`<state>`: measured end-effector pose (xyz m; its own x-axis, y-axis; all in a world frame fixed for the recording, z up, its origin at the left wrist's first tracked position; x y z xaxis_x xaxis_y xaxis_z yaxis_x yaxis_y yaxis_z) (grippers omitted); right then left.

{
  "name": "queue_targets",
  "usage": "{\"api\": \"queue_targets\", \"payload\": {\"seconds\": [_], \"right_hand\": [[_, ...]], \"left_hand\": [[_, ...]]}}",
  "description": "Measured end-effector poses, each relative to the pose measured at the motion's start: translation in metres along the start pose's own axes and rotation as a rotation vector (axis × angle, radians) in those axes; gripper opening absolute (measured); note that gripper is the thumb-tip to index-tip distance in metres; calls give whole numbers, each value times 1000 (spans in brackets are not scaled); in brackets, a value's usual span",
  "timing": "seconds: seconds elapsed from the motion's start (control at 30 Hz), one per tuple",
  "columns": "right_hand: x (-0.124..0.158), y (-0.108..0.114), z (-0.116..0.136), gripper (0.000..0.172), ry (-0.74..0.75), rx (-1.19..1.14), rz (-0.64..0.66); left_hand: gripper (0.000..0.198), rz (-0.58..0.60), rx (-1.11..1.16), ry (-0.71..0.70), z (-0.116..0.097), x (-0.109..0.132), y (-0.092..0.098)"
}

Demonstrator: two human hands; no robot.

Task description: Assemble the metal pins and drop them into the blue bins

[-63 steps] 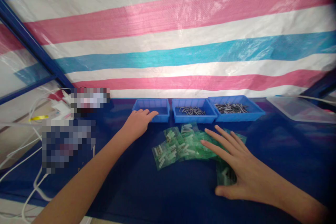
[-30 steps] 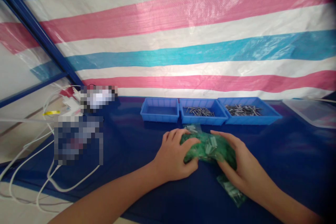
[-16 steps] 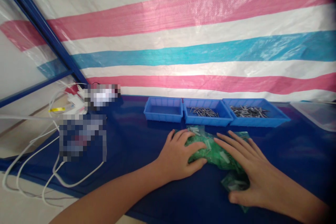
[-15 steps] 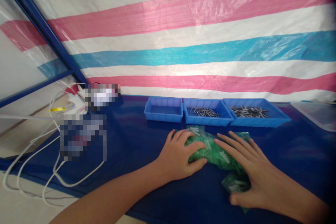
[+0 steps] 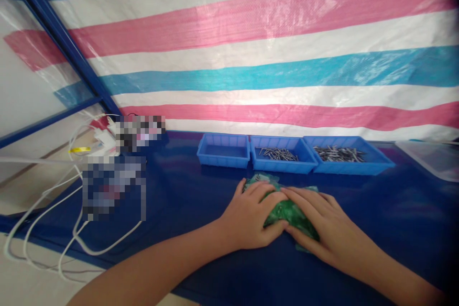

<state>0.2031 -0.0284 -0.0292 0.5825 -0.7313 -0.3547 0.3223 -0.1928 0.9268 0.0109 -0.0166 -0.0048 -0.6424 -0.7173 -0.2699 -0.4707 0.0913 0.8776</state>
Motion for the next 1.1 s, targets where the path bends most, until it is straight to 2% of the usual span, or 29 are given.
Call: {"api": "queue_targets", "payload": {"seconds": [0.2,0.33,0.43,0.5,0.6,0.7,0.83,0.9,1.0,1.1], "right_hand": [[1,-8,3,53,-149,-63,-128],[8,-2,1,41,-96,-124,-97],[15,3,-1,57,-14,-55,-4],[18,3,-3,70,-11,4,57],[17,0,-4,66,-49,40,88],[12,-4,-6,51,-109,-6,0],[12,-1,-9,40,-210,-73,-136],[13,0,-6,47,-217,-27,-127],[14,-1,4,63,-157,79,-41],[11,-4,11,66,-120,121,17]], "left_hand": [[47,-45,-50,45,0,1,0],[46,-107,-12,58,3,2,-2],[57,-68,9,72,5,2,-2],[54,-13,16,68,6,2,-2],[42,26,33,19,5,2,0],[37,17,61,-22,3,3,2],[49,-42,24,83,2,7,6],[50,-43,-11,139,0,9,9],[49,18,-8,145,-3,10,10],[47,65,27,114,-5,8,10]]}}
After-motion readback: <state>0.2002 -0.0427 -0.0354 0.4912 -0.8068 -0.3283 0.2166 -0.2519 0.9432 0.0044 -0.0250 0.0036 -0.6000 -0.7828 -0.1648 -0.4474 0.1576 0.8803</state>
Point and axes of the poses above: each hand's wrist, its own x-axis away from the middle knuckle, its own y-axis out of the back of the hand, z = x × y, the point moved 2 cm from there along -x, towards the middle knuckle, and after that the axes turned 1 degree about x, right-handed, at the moved point
